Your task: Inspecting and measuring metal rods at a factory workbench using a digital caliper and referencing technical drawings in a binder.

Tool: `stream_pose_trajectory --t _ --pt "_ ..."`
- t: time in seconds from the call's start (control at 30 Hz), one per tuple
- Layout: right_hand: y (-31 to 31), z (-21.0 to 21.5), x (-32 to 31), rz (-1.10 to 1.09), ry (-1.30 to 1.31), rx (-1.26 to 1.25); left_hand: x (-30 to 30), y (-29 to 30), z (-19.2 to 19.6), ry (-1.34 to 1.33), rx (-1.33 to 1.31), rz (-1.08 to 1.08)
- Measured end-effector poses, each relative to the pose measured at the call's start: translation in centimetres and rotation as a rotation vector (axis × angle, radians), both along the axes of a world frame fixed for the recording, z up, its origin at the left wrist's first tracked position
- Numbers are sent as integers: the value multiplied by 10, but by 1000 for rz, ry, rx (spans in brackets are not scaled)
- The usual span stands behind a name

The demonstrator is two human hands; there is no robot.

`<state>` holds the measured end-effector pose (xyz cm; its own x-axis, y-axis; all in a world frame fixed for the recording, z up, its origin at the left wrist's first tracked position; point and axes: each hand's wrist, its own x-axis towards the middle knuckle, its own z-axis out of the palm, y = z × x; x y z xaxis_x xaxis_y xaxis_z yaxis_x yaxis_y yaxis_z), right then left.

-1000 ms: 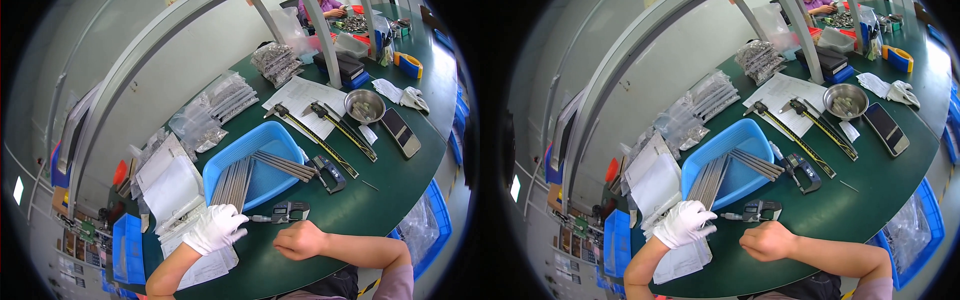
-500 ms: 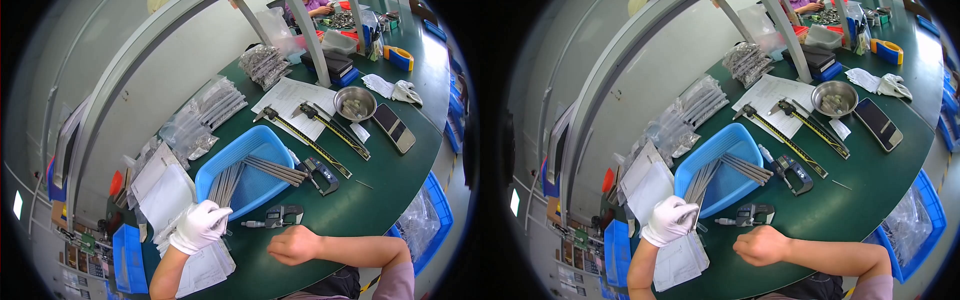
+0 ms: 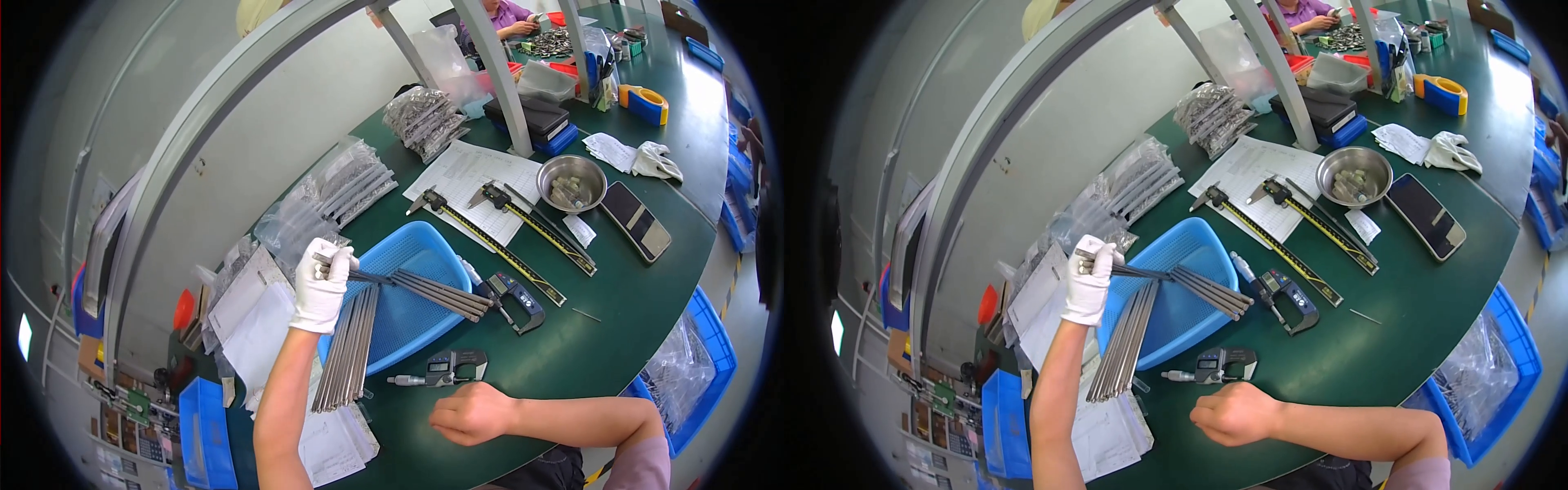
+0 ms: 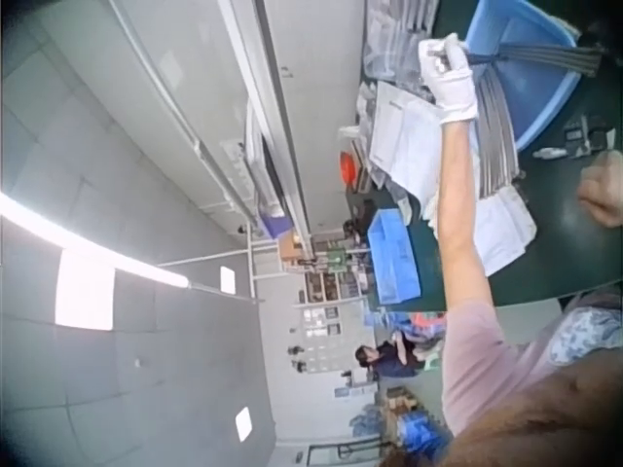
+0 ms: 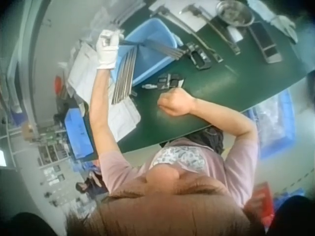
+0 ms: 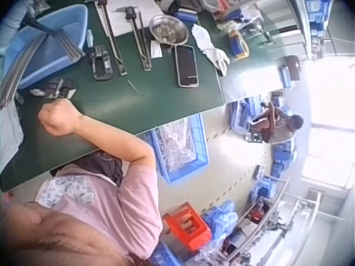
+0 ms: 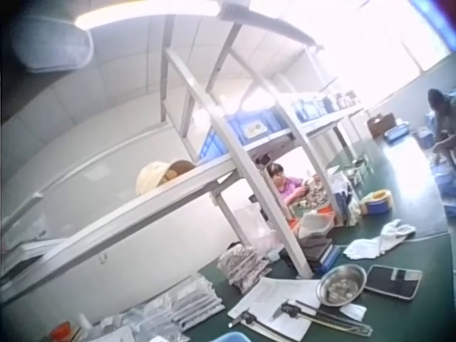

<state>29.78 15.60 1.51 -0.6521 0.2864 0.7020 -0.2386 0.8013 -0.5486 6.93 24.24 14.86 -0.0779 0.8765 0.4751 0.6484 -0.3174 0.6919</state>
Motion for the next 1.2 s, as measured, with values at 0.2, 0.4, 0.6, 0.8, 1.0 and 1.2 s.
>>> stream_pose_trajectory --t 0.2,0.4,0.6,0.8,1.0,1.2 --pt "4 -3 -7 -20 -24 46 -13 19 -21 -380 -30 42" --pt "5 -2 -3 -24 -37 -3 -19 -8 43 -700 -2 209" --pt "5 7 1 -27 -73 3 25 -113 92 -736 -43 140" --pt "5 10 -1 -44 -66 1 48 -178 39 -771 -215 78" --pt "1 6 -4 -69 -93 -62 51 -196 10 -724 -233 2" --pt "-2 5 -1 -135 -96 -106 46 -200 4 -831 -134 10"
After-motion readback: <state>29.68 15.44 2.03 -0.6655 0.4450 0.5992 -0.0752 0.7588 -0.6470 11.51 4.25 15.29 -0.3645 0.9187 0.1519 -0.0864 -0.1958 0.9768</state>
